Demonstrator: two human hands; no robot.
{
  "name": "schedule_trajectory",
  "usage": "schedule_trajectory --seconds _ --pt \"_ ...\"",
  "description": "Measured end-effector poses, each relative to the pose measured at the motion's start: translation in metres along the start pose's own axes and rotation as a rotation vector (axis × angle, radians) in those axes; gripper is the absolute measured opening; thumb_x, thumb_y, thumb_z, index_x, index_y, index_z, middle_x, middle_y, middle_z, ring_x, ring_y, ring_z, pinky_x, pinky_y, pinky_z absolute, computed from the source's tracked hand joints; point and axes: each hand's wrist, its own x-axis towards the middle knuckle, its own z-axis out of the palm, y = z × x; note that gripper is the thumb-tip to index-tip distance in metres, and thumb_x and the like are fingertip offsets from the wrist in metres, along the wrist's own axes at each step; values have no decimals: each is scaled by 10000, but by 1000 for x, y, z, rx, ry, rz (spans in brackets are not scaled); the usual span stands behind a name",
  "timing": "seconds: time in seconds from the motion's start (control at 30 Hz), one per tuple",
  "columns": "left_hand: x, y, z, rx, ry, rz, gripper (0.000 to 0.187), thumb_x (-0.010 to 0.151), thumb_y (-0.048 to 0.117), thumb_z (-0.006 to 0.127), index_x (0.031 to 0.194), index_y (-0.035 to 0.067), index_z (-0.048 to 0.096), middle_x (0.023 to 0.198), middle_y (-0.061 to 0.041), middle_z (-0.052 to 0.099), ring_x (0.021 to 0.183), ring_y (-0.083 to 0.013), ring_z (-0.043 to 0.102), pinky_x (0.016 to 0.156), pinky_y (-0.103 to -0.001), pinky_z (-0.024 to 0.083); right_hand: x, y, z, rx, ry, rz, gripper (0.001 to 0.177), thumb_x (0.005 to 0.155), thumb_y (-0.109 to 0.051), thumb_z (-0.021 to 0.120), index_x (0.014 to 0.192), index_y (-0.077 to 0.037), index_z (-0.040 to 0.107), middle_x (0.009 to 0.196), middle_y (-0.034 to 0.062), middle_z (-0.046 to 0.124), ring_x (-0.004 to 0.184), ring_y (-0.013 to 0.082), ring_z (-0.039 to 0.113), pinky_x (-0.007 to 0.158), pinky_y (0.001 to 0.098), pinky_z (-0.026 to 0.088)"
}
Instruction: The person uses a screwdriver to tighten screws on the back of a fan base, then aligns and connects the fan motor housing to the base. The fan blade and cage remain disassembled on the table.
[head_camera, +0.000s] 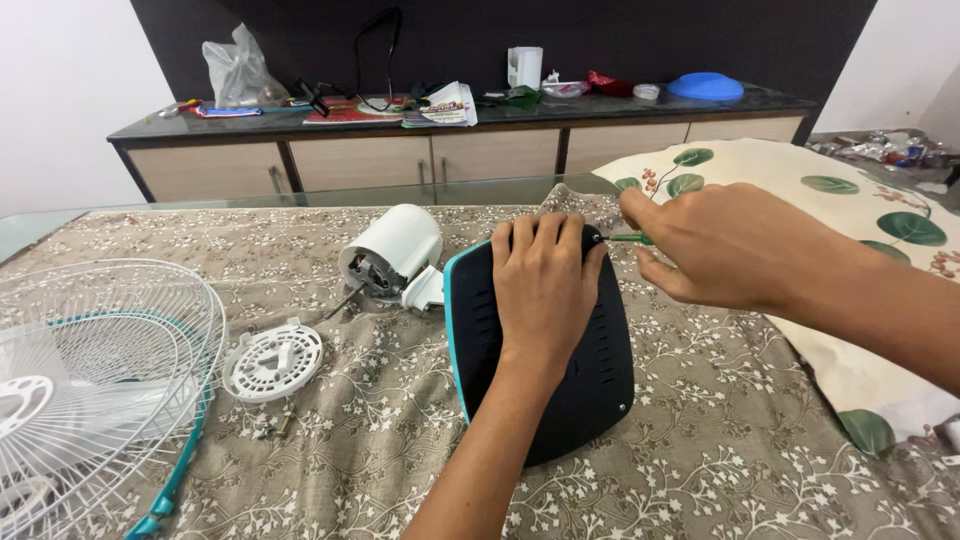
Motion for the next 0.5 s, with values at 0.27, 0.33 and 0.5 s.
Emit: schedule_trajectory --seconds 0.27,0.33,0.5 --pt "-1 2 -3 -35 -2 -15 320 855 281 788 1071 52 731 1074 -73 706 1058 -273 598 1045 -439 388 -4 8 18 -152 421 -273 193 858 -104 639 1044 -52 647 874 27 692 765 155 723 638 307 592" --pt "-1 2 -3 -39 -2 -19 319 857 279 786 1071 50 728 1079 -75 706 1065 -273 597 1048 -438 389 -2 7 15 -104 372 -233 204 867 -185 626 1037 -75 657 847 26 690 752 172 722 637 327 589" --pt "0 3 -3 -46 4 -21 325 860 278 782 1079 45 725 1087 -80 705 1077 -274 598 1049 -439 388 1 3 8 76 219 -45 323 931 -407 586 955 -123 740 744 77 700 616 282 697 610 411 566"
